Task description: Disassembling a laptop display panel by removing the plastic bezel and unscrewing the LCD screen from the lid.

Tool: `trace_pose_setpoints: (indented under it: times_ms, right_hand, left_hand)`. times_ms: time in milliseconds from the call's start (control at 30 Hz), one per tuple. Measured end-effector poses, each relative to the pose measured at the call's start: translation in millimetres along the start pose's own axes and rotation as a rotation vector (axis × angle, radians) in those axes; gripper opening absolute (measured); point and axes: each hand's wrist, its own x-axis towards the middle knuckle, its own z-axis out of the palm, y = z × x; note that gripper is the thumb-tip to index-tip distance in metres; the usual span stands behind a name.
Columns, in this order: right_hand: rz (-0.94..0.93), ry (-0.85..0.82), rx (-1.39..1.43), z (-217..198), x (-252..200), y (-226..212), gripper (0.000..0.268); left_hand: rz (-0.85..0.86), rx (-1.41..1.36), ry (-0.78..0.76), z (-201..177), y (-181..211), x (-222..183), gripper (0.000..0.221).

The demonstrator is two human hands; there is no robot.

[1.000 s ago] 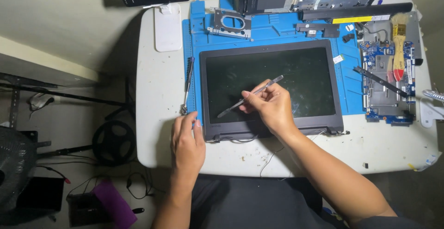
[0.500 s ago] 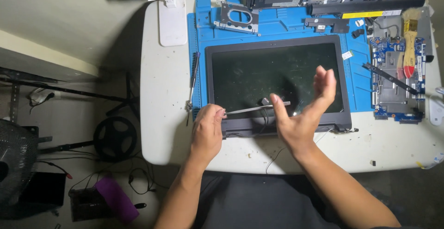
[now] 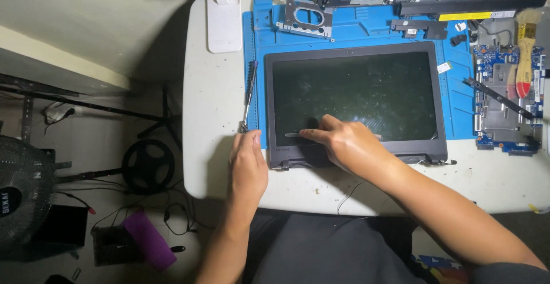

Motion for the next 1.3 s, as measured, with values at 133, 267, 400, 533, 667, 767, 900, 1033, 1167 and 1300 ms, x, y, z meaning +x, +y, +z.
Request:
trace_pose_setpoints:
  times_ms: [133, 267, 400, 533, 667, 767, 900, 1033, 1167, 1300]
  right_hand:
    - [-0.005, -0.128, 0.025, -1, 13, -3, 0.041]
    - [-0.012, -0.171, 0.151, 8, 24, -5, 0.038]
    - [0.043, -0.182, 0.205, 13, 26, -8, 0.035]
    - [0.051, -0.269, 0.082, -12, 33, -33, 0.032]
    - [-0.014, -0.300, -0.122, -8, 38, -43, 0.025]
    - [0.007, -0.309, -0.112, -14, 40, -41, 0.022]
    - [0.178, -0.248, 0.004, -28, 34, -29, 0.026]
    - [0.211, -0.161, -0.006, -10, 37, -9, 0.026]
    - [0.202, -0.145, 0.022, -4, 48, -10, 0.025]
    - [0.209, -0.191, 0.120, 2, 59, -9, 0.021]
  left_hand:
    - [-0.045, -0.027, -0.084, 2, 1, -7, 0.028]
    - [-0.077, -0.045, -0.110, 5, -1, -7, 0.029]
    - [-0.144, -0.036, -0.116, 10, 3, -8, 0.036]
    - [-0.126, 0.065, -0.135, 21, -6, -8, 0.039]
    - [-0.125, 0.153, -0.148, 19, 1, -8, 0.046]
    - [-0.144, 0.182, -0.154, 14, 10, -6, 0.045]
    - [-0.103, 0.171, -0.073, 17, 10, -5, 0.033]
    - [-0.089, 0.176, -0.059, 30, -2, 2, 0.033]
    - [-0.046, 0.235, -0.025, 35, 0, 12, 0.023]
    - [-0.023, 0.286, -0.004, 34, 9, 13, 0.021]
